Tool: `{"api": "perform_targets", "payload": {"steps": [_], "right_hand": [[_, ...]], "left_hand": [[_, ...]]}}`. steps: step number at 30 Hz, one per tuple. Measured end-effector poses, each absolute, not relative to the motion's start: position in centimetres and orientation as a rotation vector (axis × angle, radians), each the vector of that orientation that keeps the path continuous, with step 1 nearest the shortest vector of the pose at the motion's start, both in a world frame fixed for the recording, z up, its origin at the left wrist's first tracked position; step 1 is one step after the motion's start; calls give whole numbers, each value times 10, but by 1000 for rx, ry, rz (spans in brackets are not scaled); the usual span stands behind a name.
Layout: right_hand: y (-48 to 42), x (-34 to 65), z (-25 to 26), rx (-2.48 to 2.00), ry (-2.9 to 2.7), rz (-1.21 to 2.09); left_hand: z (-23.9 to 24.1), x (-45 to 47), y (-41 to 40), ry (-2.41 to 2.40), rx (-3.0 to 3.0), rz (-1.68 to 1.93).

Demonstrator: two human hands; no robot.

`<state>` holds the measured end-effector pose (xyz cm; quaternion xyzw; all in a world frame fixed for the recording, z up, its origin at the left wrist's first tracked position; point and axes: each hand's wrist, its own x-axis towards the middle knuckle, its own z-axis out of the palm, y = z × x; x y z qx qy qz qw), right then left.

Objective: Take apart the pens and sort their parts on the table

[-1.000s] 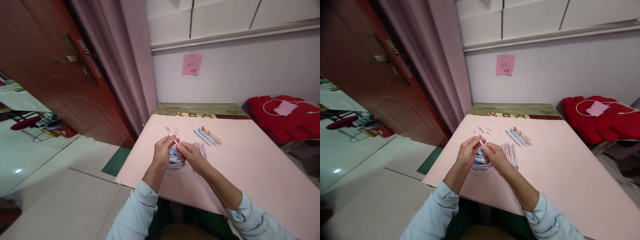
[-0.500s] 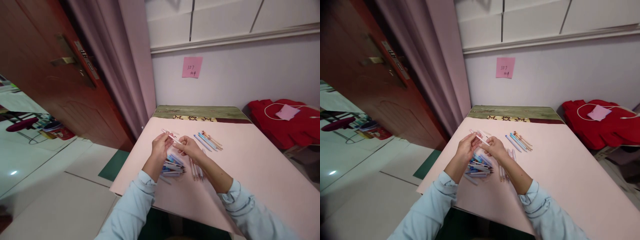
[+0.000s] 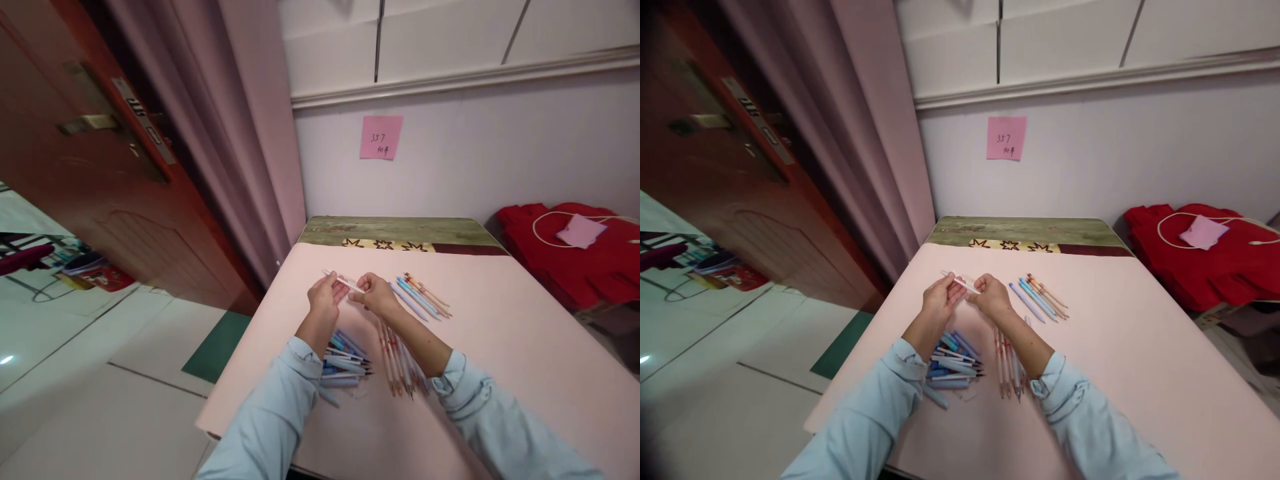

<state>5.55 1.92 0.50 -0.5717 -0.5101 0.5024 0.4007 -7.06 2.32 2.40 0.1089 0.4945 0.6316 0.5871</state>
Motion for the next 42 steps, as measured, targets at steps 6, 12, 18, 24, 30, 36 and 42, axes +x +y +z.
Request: {"api": "perform_targets", "payload": {"steps": [6,12,18,24,30,36,42], "right_hand": [[24,56,7,-1414,-1085,1736],[29,53,0,-1387,-1048,1689],[33,50,-8,-1378,-1145,1693],[41,55,-16,-1525,-1321,1493],[45,70,-2,-1878,-1794,758],[48,76,23,-1985,-1979,464],[49,58,31,-1987,-2022,458]], "left_hand": [[14,-78,36,1150,278,1419],[4,-85,40,1175,267,1408],[-2,-85,46,1198,228,1369],[-9,-86,51,1233,238,1420],[-13,-99,64,1315,235,1508],[-18,-113,71,1464,309,1475],[-28,-107,71,1578,459,1391]]}}
